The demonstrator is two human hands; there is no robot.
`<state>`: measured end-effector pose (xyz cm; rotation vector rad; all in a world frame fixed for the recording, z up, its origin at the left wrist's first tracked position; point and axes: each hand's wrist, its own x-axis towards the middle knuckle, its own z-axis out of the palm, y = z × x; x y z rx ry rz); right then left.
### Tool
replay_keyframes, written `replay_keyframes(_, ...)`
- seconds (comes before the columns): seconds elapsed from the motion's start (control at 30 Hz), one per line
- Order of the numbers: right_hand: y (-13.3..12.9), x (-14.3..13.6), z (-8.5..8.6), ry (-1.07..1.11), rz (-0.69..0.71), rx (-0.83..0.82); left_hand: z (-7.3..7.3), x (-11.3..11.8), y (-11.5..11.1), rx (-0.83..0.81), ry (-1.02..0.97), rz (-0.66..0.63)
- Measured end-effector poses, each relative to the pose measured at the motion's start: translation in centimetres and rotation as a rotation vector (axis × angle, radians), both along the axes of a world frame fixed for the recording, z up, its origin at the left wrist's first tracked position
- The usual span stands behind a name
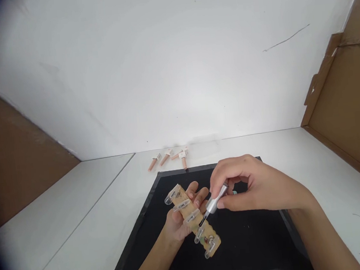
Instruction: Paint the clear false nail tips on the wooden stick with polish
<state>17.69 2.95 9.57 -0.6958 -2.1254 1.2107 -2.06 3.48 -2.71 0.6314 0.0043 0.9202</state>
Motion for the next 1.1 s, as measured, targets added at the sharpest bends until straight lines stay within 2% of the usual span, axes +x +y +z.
replay_keyframes(0.2, -0.3, -0.8, 0.0, -0.039, 0.062, -0.01, 0.0, 0.4, 0.4, -0.022, 0.049, 0.039)
replay_keyframes(0.43, 0.1, 0.3, -0.2, -0.097, -0.059, 0.069, 0.1, 0.1, 0.1, 0.006, 0.069, 0.055)
replay_keyframes(0.57, 0.2, 0.7, -0.2, -0.078, -0.083, 0.094, -0.1, -0.1, 0.2, 0.027, 0.052, 0.04)
replay_keyframes(0.9, -0.4, -0.7, 0.2, -0.08, 0.051, 0.044, -0.1, 0.4, 0.6, 0.002, 0.101, 0.063)
replay_keyframes(1.1, -0.3, -0.1, 0.1, -0.142, -0.039, 0.081, -0.2, 0.2, 0.5, 0.041, 0.062, 0.039)
